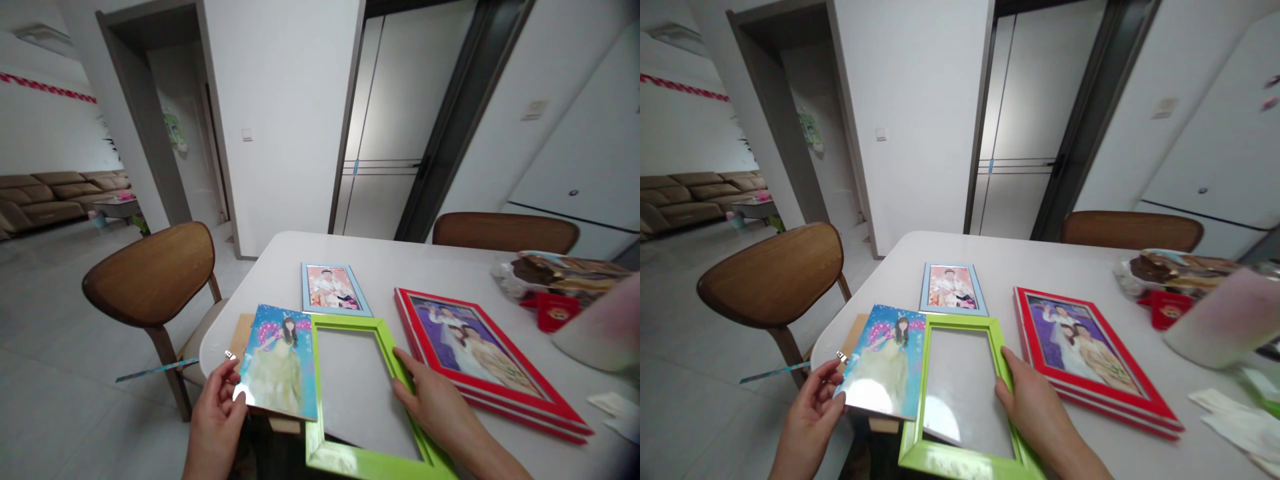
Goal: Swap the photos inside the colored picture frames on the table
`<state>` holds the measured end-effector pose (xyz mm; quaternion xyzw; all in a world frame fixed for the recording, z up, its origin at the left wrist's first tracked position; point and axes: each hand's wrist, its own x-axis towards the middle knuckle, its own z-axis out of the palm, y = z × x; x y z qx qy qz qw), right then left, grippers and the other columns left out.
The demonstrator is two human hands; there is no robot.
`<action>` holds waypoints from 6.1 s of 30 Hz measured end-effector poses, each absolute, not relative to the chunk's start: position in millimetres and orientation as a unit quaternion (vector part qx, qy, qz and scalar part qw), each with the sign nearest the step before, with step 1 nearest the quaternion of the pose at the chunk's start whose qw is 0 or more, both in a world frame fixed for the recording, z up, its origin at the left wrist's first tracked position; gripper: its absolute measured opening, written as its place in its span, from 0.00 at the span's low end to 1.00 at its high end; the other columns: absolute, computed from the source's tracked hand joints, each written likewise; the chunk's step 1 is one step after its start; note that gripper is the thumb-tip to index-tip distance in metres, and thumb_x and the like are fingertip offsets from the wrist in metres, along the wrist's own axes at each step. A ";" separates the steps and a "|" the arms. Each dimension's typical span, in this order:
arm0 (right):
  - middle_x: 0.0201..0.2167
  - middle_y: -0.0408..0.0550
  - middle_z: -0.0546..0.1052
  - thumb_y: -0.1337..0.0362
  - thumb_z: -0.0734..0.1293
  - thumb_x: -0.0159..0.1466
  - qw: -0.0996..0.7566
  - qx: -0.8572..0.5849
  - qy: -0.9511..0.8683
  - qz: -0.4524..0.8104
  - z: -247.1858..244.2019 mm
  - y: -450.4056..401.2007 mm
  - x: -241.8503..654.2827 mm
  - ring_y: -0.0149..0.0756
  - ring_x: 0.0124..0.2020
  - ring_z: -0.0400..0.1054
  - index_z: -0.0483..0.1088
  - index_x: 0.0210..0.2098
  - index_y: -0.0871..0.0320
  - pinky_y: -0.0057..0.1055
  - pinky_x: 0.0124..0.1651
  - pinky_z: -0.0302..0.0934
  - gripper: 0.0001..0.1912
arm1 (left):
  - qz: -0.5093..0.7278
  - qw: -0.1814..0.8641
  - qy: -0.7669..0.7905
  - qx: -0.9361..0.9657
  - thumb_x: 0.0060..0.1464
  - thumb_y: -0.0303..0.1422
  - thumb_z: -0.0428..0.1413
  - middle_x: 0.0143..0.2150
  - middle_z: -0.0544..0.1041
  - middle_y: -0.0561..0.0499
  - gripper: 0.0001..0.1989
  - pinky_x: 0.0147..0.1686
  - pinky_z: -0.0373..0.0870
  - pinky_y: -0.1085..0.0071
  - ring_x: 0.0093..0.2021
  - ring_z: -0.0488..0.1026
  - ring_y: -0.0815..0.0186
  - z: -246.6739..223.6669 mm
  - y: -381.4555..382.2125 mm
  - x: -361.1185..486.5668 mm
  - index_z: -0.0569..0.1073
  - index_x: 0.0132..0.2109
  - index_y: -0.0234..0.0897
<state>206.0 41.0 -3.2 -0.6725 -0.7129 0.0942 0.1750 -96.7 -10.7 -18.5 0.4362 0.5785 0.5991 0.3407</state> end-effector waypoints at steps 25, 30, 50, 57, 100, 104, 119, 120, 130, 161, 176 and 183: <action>0.46 0.56 0.67 0.63 0.58 0.54 0.181 -0.539 -0.803 0.178 7.7 24.6 139.5 0.41 0.48 0.60 0.65 0.46 0.62 0.37 0.51 0.53 0.21 | 0.164 0.056 0.519 0.837 0.40 0.24 0.49 0.56 0.60 0.42 0.28 0.52 0.53 0.50 0.56 0.54 0.53 -4.5 -4.4 -54.3 0.61 0.53 0.35; 0.44 0.55 0.68 0.65 0.58 0.54 0.198 -0.506 -0.814 0.205 9.0 20.9 129.6 0.39 0.45 0.62 0.65 0.46 0.62 0.35 0.50 0.55 0.20 | 0.160 0.020 0.498 0.852 0.43 0.22 0.48 0.53 0.64 0.40 0.22 0.48 0.62 0.57 0.53 0.60 0.53 -6.7 3.3 -52.6 0.65 0.49 0.33; 0.31 0.41 0.75 0.62 0.64 0.50 0.650 -0.418 -0.243 0.586 24.5 32.7 145.7 0.33 0.34 0.69 0.64 0.33 0.54 0.28 0.34 0.64 0.10 | 0.638 0.577 0.378 0.342 0.49 0.36 0.52 0.39 0.74 0.45 0.15 0.40 0.67 0.66 0.41 0.70 0.60 28.1 2.8 0.2 0.66 0.44 0.34; 0.26 0.46 0.76 0.67 0.62 0.50 0.480 -0.568 -0.319 0.588 14.0 38.4 191.8 0.37 0.27 0.71 0.63 0.39 0.59 0.30 0.27 0.64 0.16 | 0.446 0.395 0.513 0.618 0.44 0.26 0.52 0.53 0.64 0.42 0.23 0.54 0.52 0.60 0.54 0.59 0.58 8.0 -6.6 -19.1 0.62 0.50 0.33; 0.40 0.52 0.64 0.65 0.63 0.48 0.268 -0.468 -0.821 0.190 15.9 16.2 68.5 0.41 0.41 0.57 0.59 0.49 0.56 0.38 0.43 0.53 0.27 | 0.292 0.002 0.575 0.765 0.44 0.28 0.53 0.52 0.66 0.41 0.20 0.48 0.62 0.61 0.51 0.63 0.57 -11.8 -0.6 -119.9 0.66 0.48 0.36; 0.41 0.52 0.65 0.65 0.61 0.49 0.276 -0.471 -0.818 0.180 21.8 2.4 127.1 0.41 0.42 0.59 0.63 0.46 0.55 0.41 0.44 0.55 0.22 | 0.285 0.036 0.518 0.806 0.43 0.29 0.56 0.53 0.64 0.38 0.23 0.49 0.62 0.60 0.53 0.61 0.56 -1.9 -6.7 -77.1 0.65 0.49 0.34; 0.44 0.53 0.68 0.62 0.61 0.51 0.228 -0.521 -0.816 0.107 -8.4 -5.6 200.2 0.45 0.45 0.60 0.67 0.43 0.53 0.45 0.47 0.53 0.18 | 0.157 0.178 0.470 0.850 0.46 0.27 0.52 0.51 0.67 0.42 0.17 0.51 0.53 0.49 0.53 0.60 0.55 12.4 -3.3 -8.8 0.67 0.46 0.37; 0.43 0.53 0.68 0.62 0.61 0.52 0.228 -0.520 -0.816 0.106 -8.1 -3.6 200.3 0.45 0.45 0.60 0.68 0.42 0.53 0.44 0.47 0.54 0.17 | 0.154 0.182 0.465 0.853 0.46 0.29 0.53 0.52 0.66 0.41 0.17 0.51 0.53 0.48 0.53 0.59 0.54 12.6 -3.7 -9.9 0.67 0.46 0.37; 0.37 0.52 0.69 0.66 0.55 0.58 0.171 -0.543 -0.822 0.017 6.7 47.1 189.8 0.39 0.38 0.60 0.71 0.37 0.54 0.36 0.39 0.55 0.14 | 0.111 0.238 0.435 0.861 0.37 0.40 0.60 0.56 0.59 0.38 0.30 0.52 0.48 0.48 0.56 0.54 0.52 7.4 -3.8 -12.4 0.64 0.49 0.36; 0.34 0.50 0.72 0.64 0.56 0.57 0.193 -0.557 -0.804 0.076 10.5 83.7 174.2 0.35 0.36 0.63 0.70 0.35 0.58 0.28 0.39 0.54 0.13 | 0.089 0.231 0.451 0.858 0.37 0.42 0.60 0.58 0.57 0.43 0.33 0.54 0.48 0.53 0.57 0.53 0.55 0.6 -5.7 -14.5 0.62 0.51 0.36; 0.23 0.48 0.74 0.58 0.62 0.50 0.165 -0.703 -0.683 0.112 -9.3 135.8 149.0 0.29 0.21 0.62 0.71 0.23 0.59 0.26 0.20 0.42 0.11 | 0.079 0.230 0.461 0.854 0.36 0.40 0.60 0.58 0.57 0.45 0.30 0.54 0.48 0.55 0.57 0.52 0.58 3.7 -6.0 -11.8 0.64 0.48 0.36; 0.23 0.48 0.74 0.57 0.59 0.54 0.201 -0.670 -0.707 0.106 1.0 116.0 143.4 0.31 0.23 0.62 0.70 0.25 0.59 0.26 0.23 0.46 0.13 | 0.100 0.239 0.449 0.855 0.39 0.33 0.58 0.57 0.60 0.47 0.24 0.53 0.51 0.58 0.56 0.55 0.61 -2.0 -10.2 -15.5 0.65 0.46 0.37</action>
